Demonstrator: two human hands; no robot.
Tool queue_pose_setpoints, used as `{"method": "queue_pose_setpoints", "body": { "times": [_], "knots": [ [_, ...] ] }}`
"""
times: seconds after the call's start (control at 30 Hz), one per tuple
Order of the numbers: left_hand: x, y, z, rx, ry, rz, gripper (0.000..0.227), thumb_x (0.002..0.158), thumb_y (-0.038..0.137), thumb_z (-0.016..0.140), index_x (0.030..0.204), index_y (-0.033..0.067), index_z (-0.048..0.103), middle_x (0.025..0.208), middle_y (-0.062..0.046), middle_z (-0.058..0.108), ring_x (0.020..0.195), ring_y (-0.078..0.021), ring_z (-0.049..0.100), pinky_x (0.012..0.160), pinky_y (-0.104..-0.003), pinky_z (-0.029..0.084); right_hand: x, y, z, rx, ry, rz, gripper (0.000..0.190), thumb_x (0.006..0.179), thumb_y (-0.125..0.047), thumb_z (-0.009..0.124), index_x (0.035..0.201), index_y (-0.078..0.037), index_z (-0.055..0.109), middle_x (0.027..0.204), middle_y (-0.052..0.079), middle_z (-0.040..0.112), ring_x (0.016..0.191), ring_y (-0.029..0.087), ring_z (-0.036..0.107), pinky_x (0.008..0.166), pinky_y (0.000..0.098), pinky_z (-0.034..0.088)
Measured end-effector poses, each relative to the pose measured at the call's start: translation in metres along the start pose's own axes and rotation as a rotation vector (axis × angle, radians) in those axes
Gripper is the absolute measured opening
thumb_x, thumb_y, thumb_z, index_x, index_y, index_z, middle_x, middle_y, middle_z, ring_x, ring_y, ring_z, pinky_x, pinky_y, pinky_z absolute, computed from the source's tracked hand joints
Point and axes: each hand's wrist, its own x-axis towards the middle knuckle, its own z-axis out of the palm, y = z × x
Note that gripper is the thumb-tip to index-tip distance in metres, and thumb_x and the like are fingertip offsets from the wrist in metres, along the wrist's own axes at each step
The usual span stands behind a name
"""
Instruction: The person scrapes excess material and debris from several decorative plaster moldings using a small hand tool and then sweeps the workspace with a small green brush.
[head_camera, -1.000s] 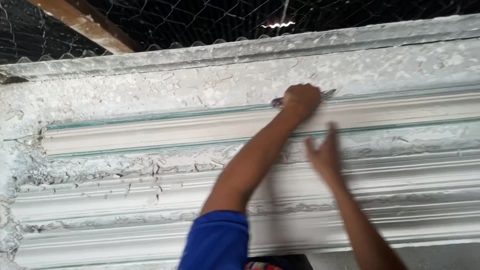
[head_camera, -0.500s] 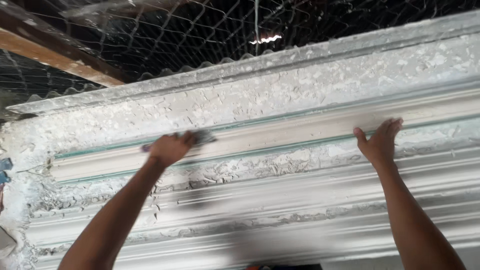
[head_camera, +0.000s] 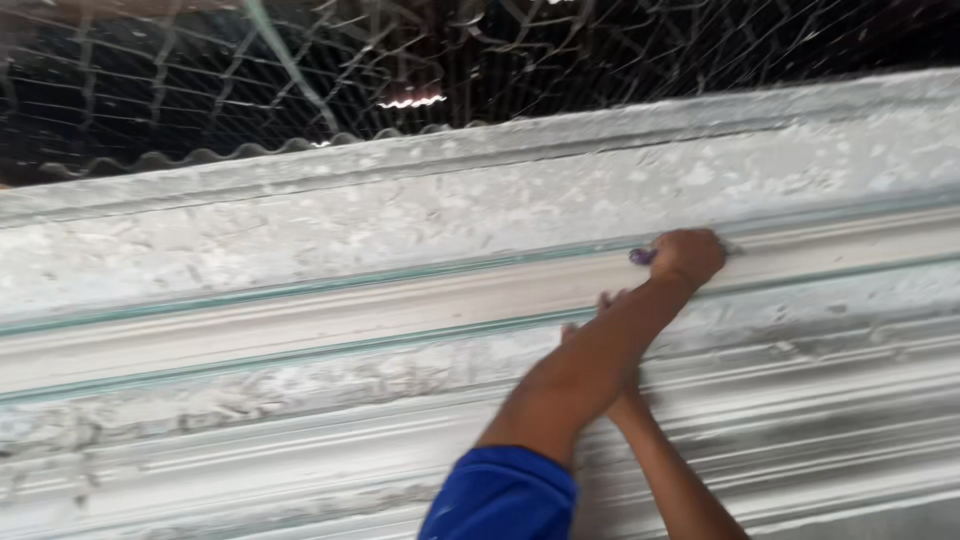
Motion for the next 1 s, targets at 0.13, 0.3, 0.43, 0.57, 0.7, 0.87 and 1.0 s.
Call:
{"method": "queue_pose_setpoints", "body": {
  "times": [0.13,0.3,0.43,0.57,0.7,0.87,1.0],
  "knots": [
    [-0.03,-0.048,-0.009,-0.483,-0.166,-0.294,0.042,0.099,0.022,0.04,0.118,0.0121,0.076,0.12,-0.015,0.075,0.115,-0.0422,0.069,0.082,-0.058,0.059,0.022,0.098,-0.083,-0.058,-0.271,0.094,0.032,0.085,-0.033,0.069,0.112,-0.016,0.063,0.109,0.014,0.072,0.099,0.044,0.068,0.081,0.0518,0.05],
    [-0.2,-0.206,-0.072,-0.016,-0.325,-0.33,0.032,0.107,0.021,0.046,0.112,0.0054,0.073,0.107,-0.017,0.076,0.107,-0.0392,0.074,0.09,-0.056,0.057,0.095,0.269,-0.187,-0.462,0.265,-0.144,0.089,0.091,-0.039,0.08,0.146,0.025,0.052,0.134,0.055,0.053,0.127,0.067,0.053,0.109,0.0661,0.041],
    [-0.307,-0.273,-0.158,-0.023,-0.58,-0.659,0.055,0.106,0.05,0.035,0.124,0.0112,0.07,0.119,-0.019,0.075,0.12,-0.0402,0.069,0.107,-0.056,0.051,0.103,0.248,-0.214,-0.313,0.077,0.098,0.118,0.081,-0.056,0.072,0.152,0.028,0.028,0.148,0.058,0.025,0.139,0.072,0.029,0.115,0.0719,0.028],
    [-0.289,-0.258,-0.178,-0.02,-0.526,-0.796,0.064,0.102,0.063,0.037,0.121,0.014,0.072,0.114,-0.018,0.077,0.117,-0.0379,0.071,0.105,-0.052,0.053,0.116,0.252,-0.195,-0.595,0.222,-0.119,0.109,0.083,-0.051,0.078,0.136,0.038,0.044,0.131,0.062,0.039,0.126,0.075,0.043,0.111,0.0696,0.038],
    [-0.173,-0.217,-0.11,0.061,-0.374,-0.541,0.062,0.094,0.067,0.048,0.117,0.0159,0.076,0.112,-0.014,0.077,0.111,-0.0355,0.073,0.092,-0.052,0.058,0.113,0.255,-0.198,-0.439,0.023,0.114,0.123,0.078,-0.053,0.073,0.144,0.038,0.024,0.139,0.066,0.02,0.131,0.08,0.03,0.115,0.0744,0.029],
    [-0.008,-0.068,-0.057,-0.113,-0.166,-0.276,0.045,0.094,0.055,0.048,0.103,0.0204,0.077,0.096,-0.007,0.078,0.097,-0.0298,0.077,0.078,-0.051,0.062,0.105,0.241,-0.201,-0.415,0.053,0.235,0.129,0.075,-0.061,0.073,0.152,0.027,0.02,0.15,0.057,0.019,0.141,0.07,0.028,0.12,0.0684,0.026],
    [0.057,0.004,-0.041,-0.175,-0.055,-0.214,0.029,0.095,0.028,0.051,0.096,0.0163,0.077,0.088,-0.009,0.078,0.086,-0.0302,0.079,0.071,-0.049,0.062,0.115,0.229,-0.207,-0.344,-0.093,0.492,0.135,0.073,-0.078,0.067,0.164,0.004,0.011,0.168,0.033,0.005,0.156,0.049,0.015,0.127,0.0551,0.023]
  ]
}}
